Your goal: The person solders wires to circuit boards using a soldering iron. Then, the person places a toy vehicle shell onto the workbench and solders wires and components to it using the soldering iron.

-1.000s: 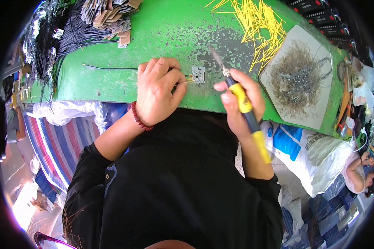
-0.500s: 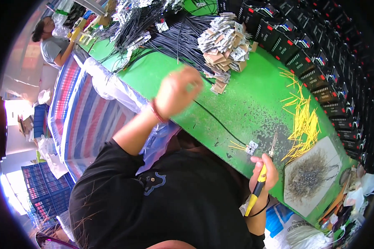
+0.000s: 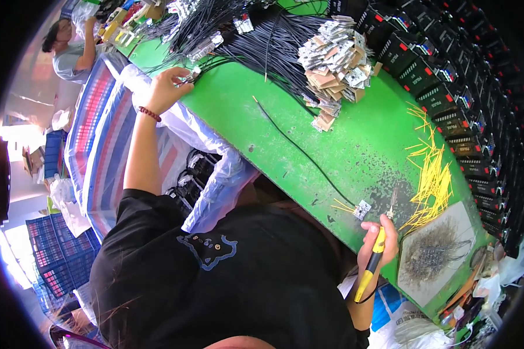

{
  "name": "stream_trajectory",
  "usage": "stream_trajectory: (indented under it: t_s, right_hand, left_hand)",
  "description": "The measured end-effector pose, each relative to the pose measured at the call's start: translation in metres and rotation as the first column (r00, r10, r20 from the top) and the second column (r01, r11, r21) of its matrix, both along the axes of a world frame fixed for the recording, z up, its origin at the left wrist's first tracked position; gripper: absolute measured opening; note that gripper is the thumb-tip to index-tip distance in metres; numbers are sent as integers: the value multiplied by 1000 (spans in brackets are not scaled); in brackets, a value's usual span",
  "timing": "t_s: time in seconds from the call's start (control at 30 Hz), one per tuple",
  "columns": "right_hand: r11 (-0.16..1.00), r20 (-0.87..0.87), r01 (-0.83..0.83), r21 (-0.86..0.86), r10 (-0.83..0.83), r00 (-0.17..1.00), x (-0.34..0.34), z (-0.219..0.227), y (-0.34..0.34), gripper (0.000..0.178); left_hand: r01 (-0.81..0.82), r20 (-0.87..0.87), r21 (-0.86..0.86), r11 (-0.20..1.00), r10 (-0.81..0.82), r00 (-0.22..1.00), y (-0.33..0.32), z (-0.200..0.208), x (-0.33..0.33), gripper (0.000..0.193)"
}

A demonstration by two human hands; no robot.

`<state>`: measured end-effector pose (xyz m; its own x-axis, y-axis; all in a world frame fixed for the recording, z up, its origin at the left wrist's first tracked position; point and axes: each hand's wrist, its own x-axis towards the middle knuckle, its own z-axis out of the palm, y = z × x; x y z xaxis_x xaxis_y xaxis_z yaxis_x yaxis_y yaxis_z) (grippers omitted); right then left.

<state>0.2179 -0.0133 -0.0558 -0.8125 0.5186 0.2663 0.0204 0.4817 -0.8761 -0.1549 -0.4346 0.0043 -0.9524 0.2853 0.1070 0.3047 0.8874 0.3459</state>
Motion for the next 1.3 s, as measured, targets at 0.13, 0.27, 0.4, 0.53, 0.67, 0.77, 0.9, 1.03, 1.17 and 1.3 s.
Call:
stream_trajectory:
  t_s: [0.13,0.27,0.4,0.53,0.67,0.77,0.9,1.03,1.17,1.3]
  right_hand:
    - [999,3,1,-32,-1,1000,3,-1,2,34]
    - [1000,-17,3,-31,-4,1000,4,-5,1,33]
    - [999,-23,43,-13,-43,999,1,2,-1,32]
    - [1000,-64,14,-17,-15,998,0,0,1,31]
    - [1000,-116,28,12,-26,993,0,-3,5,29]
    - [1000,-100,-5,16,6,995,1,3,6,30]
    - [1000,-75,-2,12,3,997,0,4,2,30]
    - [999,-100,19,-35,-23,995,3,-2,1,24]
    - [1000,-82,-5,-11,4,997,0,5,3,23]
    - [1000,-79,19,19,-17,997,-2,6,2,24]
  left_hand:
    - [-116,-161,49,992,122,979,9,1,-21,26]
    - [-68,-270,-77,995,45,962,20,-13,-64,43]
    - [-167,-135,-458,873,118,984,60,8,-64,40]
    - [-147,-261,-224,963,86,961,35,-11,-68,34]
    - [100,-518,-92,991,-134,845,58,2,-46,20]
    - [101,-314,-128,987,-136,940,58,-8,-52,16]
    - [-10,-285,-173,985,-40,958,52,-16,-63,27]
    - [-120,-133,-262,958,87,987,51,-19,-78,49]
    - [-4,-107,-125,992,-9,994,42,-20,-94,56]
    - [-6,-328,-3,1000,5,945,38,-10,-83,47]
